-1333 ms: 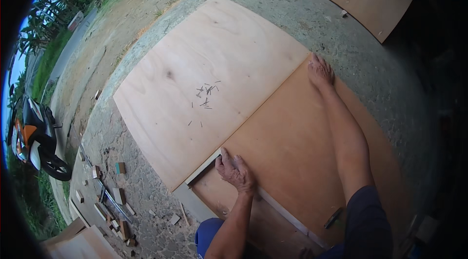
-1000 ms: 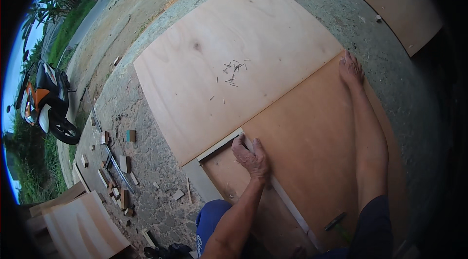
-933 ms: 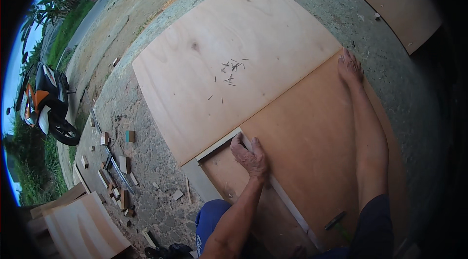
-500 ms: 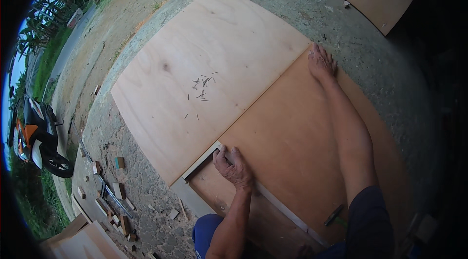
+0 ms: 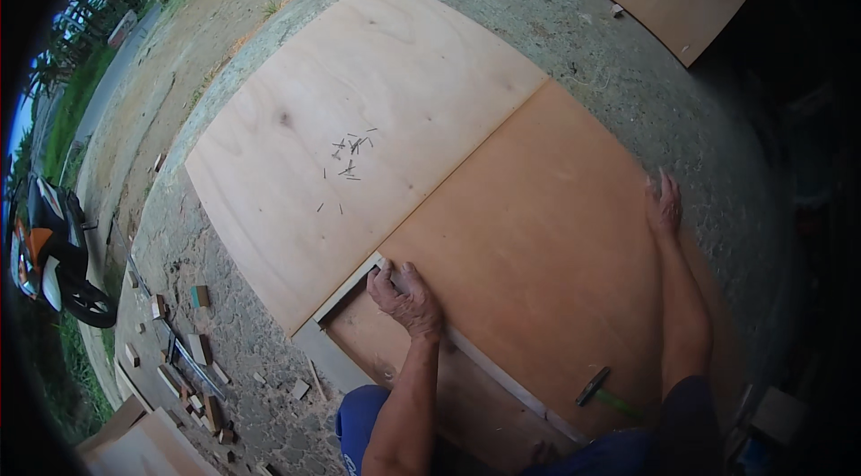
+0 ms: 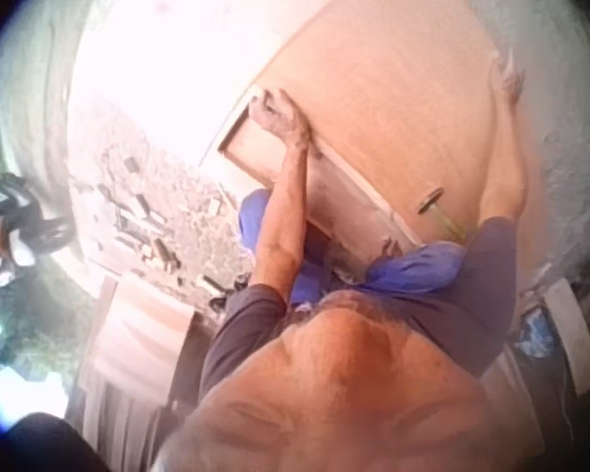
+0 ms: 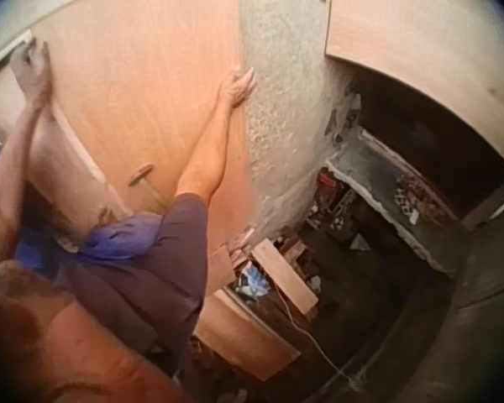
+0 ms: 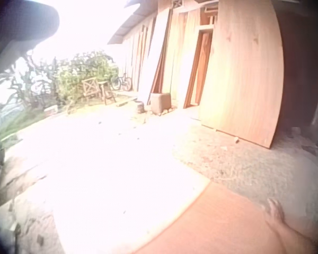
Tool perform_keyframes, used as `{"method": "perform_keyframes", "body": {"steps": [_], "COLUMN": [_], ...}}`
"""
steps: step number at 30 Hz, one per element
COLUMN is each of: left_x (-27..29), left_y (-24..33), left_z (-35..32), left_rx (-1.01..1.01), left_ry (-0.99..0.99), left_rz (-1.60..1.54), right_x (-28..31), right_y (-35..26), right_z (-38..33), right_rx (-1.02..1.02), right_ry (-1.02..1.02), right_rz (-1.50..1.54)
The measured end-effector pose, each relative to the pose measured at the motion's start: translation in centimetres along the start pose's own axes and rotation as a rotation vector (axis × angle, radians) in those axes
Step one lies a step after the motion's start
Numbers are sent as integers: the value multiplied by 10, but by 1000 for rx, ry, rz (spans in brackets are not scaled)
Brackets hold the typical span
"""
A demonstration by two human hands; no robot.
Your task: The person aligns a large wooden panel onto a frame and secures it by hammering nails along the edges. They use a hammer to drive nails into the wood, working methodically along the perimeter of the panel.
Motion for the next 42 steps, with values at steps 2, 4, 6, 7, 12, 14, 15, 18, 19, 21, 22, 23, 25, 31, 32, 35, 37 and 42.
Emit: {"method": "perform_keyframes", "body": {"steps": [2,4,6,7,12,14,15,18,19,21,22,23,25,31,32,35,37,42], "left_x": [-2,-7,-8,-8,0,4,6,1,-2,-5,-9,-6,-6,-9,-11,-12,-11,-8], "left_y": [0,1,-3,-7,-7,-8,-9,0,4,0,-4,-2,-2,-5,-4,-5,-8,-5], "left_z": [-2,-4,-4,-3,-2,0,2,-2,-1,-3,-4,-2,-1,-6,-6,-10,-9,-5], "left_rx": [36,57,56,87,100,104,103,86,66,59,89,83,60,35,30,21,48,83], "left_ry": [-15,-32,-25,-41,-12,-3,4,-3,-9,4,-49,-53,-38,-59,-65,-35,-46,-61], "left_rz": [8,3,6,-1,21,28,31,39,36,17,6,-11,-29,-23,-28,-60,-76,-139], "right_x": [58,101,100,93,86,82,78,91,88,84,81,73,44,-61,-77,-115,-129,-131], "right_y": [83,171,188,182,166,161,159,173,170,157,150,126,60,-133,-148,-183,-196,-206], "right_z": [-49,-93,-103,-103,-103,-103,-104,-109,-110,-104,-98,-88,-59,30,46,81,88,92], "right_rx": [-95,-165,-163,-153,-149,-186,-209,-241,-223,-229,-248,-181,6,376,356,281,212,117], "right_ry": [98,141,116,129,168,145,133,174,183,207,200,216,185,-11,-28,-61,-90,-108], "right_rz": [-107,-72,-169,-153,-230,-244,-248,-250,-238,-251,-260,-189,-51,194,157,123,116,31]}}
Point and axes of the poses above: each hand's wrist, its own z-axis towards the middle knuckle, its own x-axis out of the back of the hand, y = z × x, the point moved 8 cm from there along z, towards the middle knuckle, and after that the axes turned 15 degrees about z, right-handed, at the moved point
